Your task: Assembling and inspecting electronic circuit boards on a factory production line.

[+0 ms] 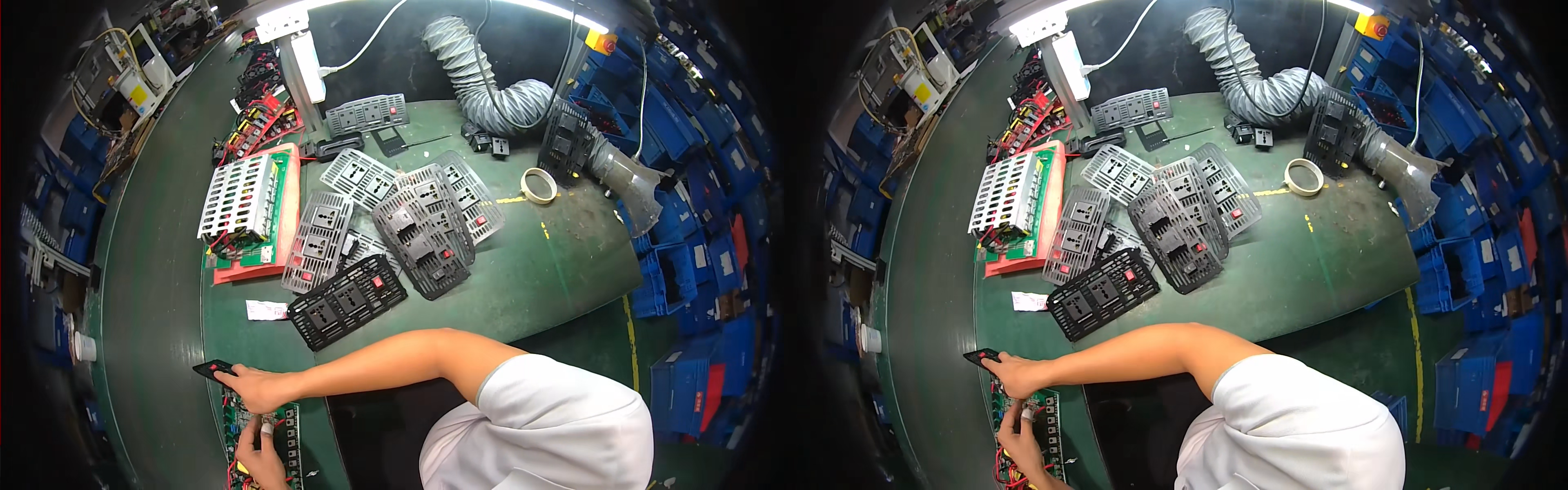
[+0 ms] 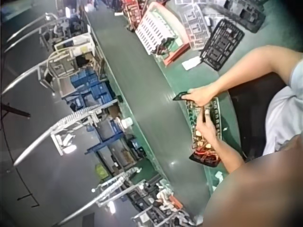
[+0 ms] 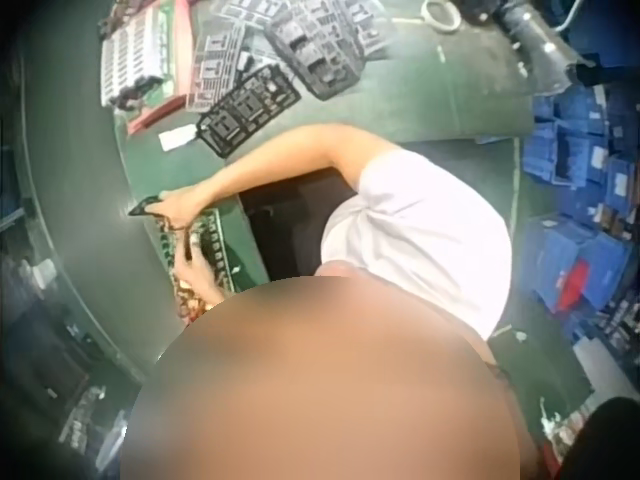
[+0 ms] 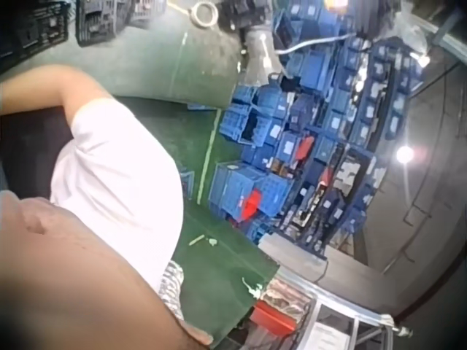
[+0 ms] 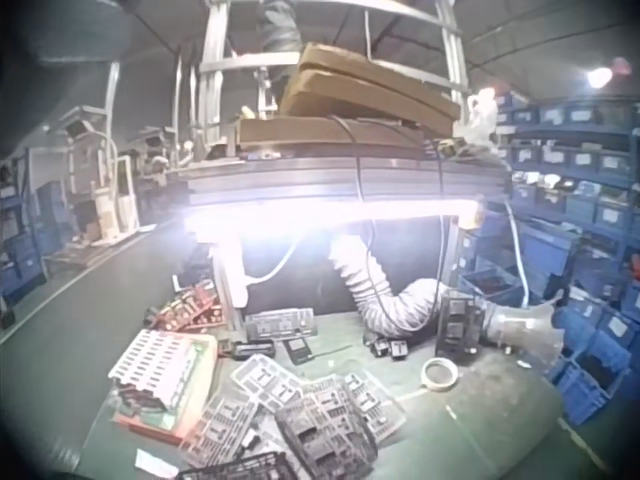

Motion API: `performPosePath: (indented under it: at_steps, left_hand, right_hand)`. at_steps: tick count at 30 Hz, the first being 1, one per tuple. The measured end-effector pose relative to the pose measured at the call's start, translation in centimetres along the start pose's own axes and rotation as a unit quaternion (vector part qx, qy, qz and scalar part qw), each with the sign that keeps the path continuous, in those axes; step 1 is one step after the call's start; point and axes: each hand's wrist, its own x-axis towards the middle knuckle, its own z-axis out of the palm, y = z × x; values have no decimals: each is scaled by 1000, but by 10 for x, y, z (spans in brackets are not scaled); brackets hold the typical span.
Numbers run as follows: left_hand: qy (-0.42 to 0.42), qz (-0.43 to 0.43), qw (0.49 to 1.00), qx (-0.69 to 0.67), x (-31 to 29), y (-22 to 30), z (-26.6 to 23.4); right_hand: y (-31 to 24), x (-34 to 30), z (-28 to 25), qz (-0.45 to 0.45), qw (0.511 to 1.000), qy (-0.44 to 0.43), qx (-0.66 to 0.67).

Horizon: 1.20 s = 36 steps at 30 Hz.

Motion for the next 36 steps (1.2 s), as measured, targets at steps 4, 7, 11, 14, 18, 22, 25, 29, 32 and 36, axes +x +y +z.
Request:
performPosePath:
  at_steps: [4,7,11,14,18,22,25,29,32,36]
  left_hand:
    - [8,10,996,83,7,13,6]
    - [6,21,994,104,10,23,10]
    - [11,74,989,131,10,22,8]
    - [5,50,989,136,7,22,3]
    - [28,82,989,119,9,21,8]
    - [32,37,991,128,1,24,1]
    - [42,41,990,131,-1,22,1]
    - [58,66,989,119,6,23,11]
    - [81,90,988,95,7,21,18]
    - [88,122,984,95,8,19,24]
  right_hand:
    - [-6,-7,-6,5,1000,-2,6]
    - [2,-4,-2,-12,1000,7,3]
    - [21,11,14,-78,995,47,-39]
    - [18,11,11,-95,993,61,-47]
    - [24,6,-6,-95,991,74,-56]
    - [16,4,-4,-87,994,43,-47]
    - [7,0,-8,-53,998,6,-42]
    - [10,1,-13,-35,999,-5,4]
    - [11,2,-11,-15,999,-11,49]
    - [6,1,-11,1,998,-16,68]
